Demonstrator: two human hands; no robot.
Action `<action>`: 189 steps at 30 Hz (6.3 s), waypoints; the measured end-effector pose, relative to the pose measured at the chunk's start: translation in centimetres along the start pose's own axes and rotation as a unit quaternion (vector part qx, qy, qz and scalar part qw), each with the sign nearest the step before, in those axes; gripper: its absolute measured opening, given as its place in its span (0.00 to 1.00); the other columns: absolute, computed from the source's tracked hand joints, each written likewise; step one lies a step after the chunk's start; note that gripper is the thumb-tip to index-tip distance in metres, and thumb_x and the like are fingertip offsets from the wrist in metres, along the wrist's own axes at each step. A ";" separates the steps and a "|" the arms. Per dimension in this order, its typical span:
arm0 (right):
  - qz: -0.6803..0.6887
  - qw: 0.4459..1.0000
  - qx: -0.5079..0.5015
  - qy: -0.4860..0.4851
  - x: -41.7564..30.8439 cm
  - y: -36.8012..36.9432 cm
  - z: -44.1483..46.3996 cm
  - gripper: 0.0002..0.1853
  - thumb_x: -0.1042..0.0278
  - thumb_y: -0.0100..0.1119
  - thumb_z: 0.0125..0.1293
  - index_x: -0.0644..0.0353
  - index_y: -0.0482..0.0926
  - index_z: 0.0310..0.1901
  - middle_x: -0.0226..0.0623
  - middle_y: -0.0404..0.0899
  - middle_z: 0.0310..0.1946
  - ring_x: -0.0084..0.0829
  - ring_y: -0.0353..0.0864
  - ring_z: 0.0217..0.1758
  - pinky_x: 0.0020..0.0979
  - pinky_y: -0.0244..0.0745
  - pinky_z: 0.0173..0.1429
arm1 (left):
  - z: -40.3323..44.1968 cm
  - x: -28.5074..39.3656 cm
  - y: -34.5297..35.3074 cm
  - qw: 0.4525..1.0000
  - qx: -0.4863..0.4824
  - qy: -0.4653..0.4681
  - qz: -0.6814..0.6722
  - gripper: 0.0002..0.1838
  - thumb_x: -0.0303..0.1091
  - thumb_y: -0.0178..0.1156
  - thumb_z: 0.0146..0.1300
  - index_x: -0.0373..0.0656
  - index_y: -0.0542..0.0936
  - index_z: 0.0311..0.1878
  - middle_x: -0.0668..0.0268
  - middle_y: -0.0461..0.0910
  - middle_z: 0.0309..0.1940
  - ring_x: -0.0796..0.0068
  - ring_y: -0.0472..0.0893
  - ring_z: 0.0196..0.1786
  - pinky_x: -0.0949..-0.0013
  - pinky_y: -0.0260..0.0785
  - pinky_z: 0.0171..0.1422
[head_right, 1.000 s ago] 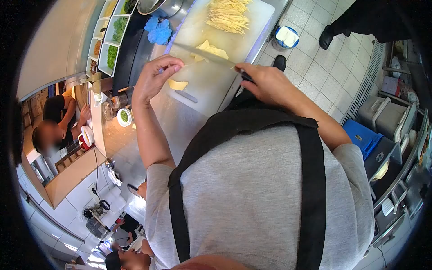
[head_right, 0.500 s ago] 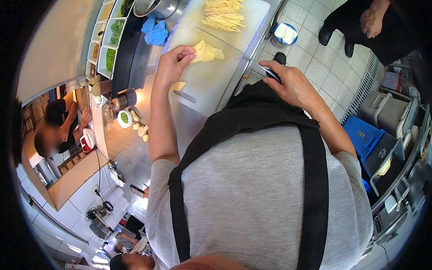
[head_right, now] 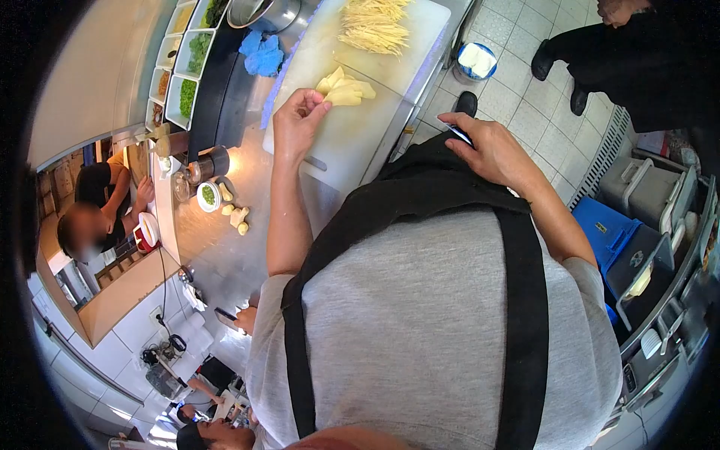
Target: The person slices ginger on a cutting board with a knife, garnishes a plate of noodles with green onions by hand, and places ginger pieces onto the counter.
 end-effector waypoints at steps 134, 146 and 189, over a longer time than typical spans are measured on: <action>0.423 0.872 -0.216 0.117 4.1 -0.8 3.0 0.15 0.64 0.51 0.74 0.63 0.72 0.57 0.26 0.69 0.21 0.15 0.64 0.13 0.19 0.59 0.17 | -0.5 2.9 2.7 0.950 0.095 0.217 0.201 0.16 0.26 0.64 0.58 0.46 0.84 0.50 0.59 0.79 0.50 0.60 0.79 0.46 0.60 0.72 0.54; 0.029 0.995 0.011 -0.099 1.2 -3.8 1.1 0.26 0.71 0.57 0.68 0.48 0.69 0.68 0.36 0.77 0.28 0.32 0.77 0.28 0.32 0.75 0.36 | -1.5 1.7 3.3 0.944 0.172 0.224 0.169 0.15 0.26 0.65 0.56 0.41 0.82 0.48 0.60 0.79 0.50 0.57 0.78 0.52 0.59 0.72 0.56; -0.188 0.952 0.027 -0.239 -6.6 8.1 8.6 0.18 0.71 0.54 0.61 0.59 0.73 0.54 0.54 0.78 0.37 0.49 0.84 0.36 0.50 0.78 0.34 | -9.7 -0.1 -1.4 0.922 0.303 0.136 0.198 0.14 0.32 0.66 0.59 0.35 0.78 0.45 0.51 0.73 0.52 0.49 0.70 0.58 0.52 0.62 0.63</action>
Point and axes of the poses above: each hand's wrist, its own z-axis towards the middle knuckle, its own y-axis out of the palm, x = y × z, the point moved 2 cm from there along z, towards the middle knuckle
